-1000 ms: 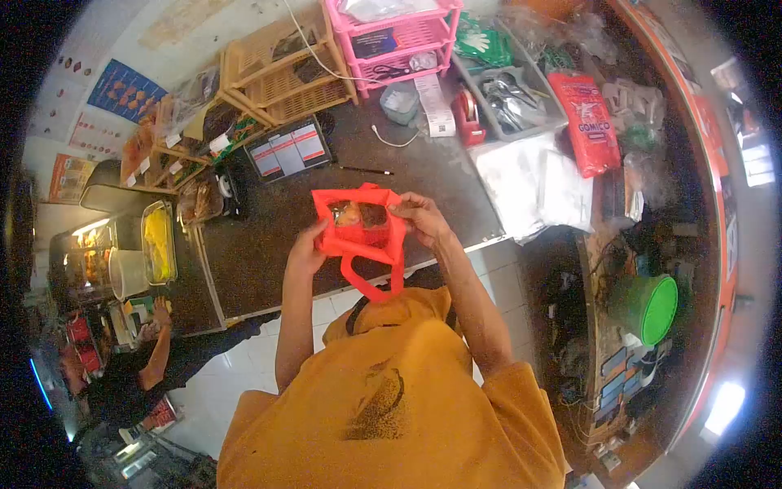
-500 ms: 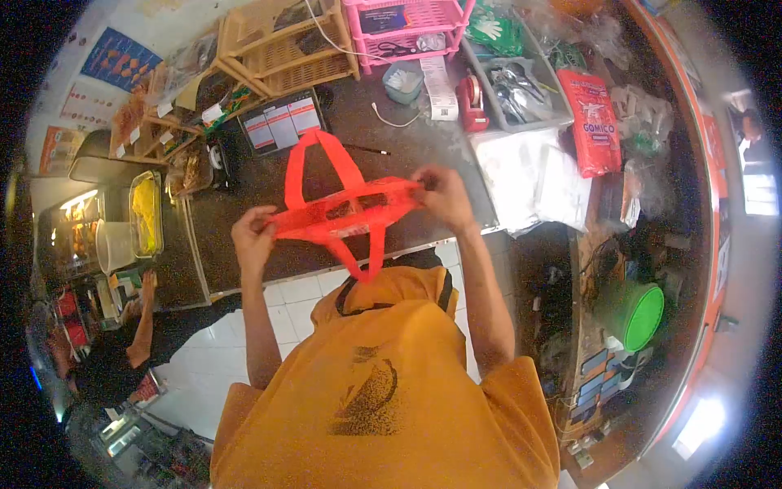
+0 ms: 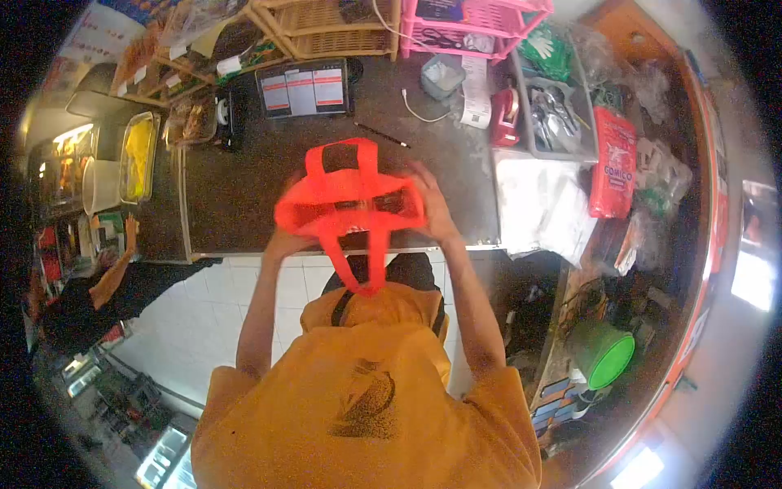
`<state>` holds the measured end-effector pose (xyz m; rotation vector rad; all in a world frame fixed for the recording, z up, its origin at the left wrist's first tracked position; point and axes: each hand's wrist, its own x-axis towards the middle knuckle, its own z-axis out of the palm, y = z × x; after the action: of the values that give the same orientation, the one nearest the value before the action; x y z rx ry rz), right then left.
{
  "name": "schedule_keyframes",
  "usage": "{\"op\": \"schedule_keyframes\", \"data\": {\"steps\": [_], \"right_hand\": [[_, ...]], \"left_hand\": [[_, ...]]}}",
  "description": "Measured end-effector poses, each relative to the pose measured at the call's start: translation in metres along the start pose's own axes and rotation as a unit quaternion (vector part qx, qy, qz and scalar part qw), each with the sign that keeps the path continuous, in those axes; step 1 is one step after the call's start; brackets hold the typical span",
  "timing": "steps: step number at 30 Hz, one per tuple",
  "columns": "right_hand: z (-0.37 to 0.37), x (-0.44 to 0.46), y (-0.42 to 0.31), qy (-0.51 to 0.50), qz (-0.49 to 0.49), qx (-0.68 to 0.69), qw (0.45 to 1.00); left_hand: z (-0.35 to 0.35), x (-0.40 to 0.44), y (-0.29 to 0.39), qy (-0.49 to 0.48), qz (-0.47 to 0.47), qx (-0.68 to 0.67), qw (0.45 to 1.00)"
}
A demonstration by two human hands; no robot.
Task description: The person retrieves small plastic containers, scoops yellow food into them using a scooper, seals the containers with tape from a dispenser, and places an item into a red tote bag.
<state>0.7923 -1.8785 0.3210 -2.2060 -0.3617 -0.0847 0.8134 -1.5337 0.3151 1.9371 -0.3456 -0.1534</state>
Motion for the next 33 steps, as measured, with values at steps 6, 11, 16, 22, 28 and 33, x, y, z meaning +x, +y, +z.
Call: {"op": "schedule_keyframes", "data": {"steps": [6,11,16,22,28,33], "right_hand": [[0.015,0.001,-0.014,-0.001,0.332,0.307,0.892],[0.042,0.014,-0.002,-0.004,0.031,0.017,0.999],[0.045,0.029,-0.022,0.01,0.016,0.088,0.996],[0.048,0.032,-0.027,-0.045,0.22,0.355,0.907],[0.066,0.054,-0.069,-0.002,0.029,0.036,0.999],[0.04,0.035,-0.128,-0.075,0.001,-0.108,0.991]], "left_hand": [[0.048,0.032,0.015,0.075,-0.04,-0.072,0.994],[0.076,0.036,0.012,0.143,-0.025,-0.132,0.981],[0.074,0.037,0.014,0.107,-0.096,-0.204,0.968],[0.07,0.049,0.009,-0.023,-0.086,-0.217,0.972],[0.097,0.027,0.0,-0.093,-0.073,0.041,0.992],[0.092,0.034,0.016,-0.029,0.114,0.06,0.991]]}}
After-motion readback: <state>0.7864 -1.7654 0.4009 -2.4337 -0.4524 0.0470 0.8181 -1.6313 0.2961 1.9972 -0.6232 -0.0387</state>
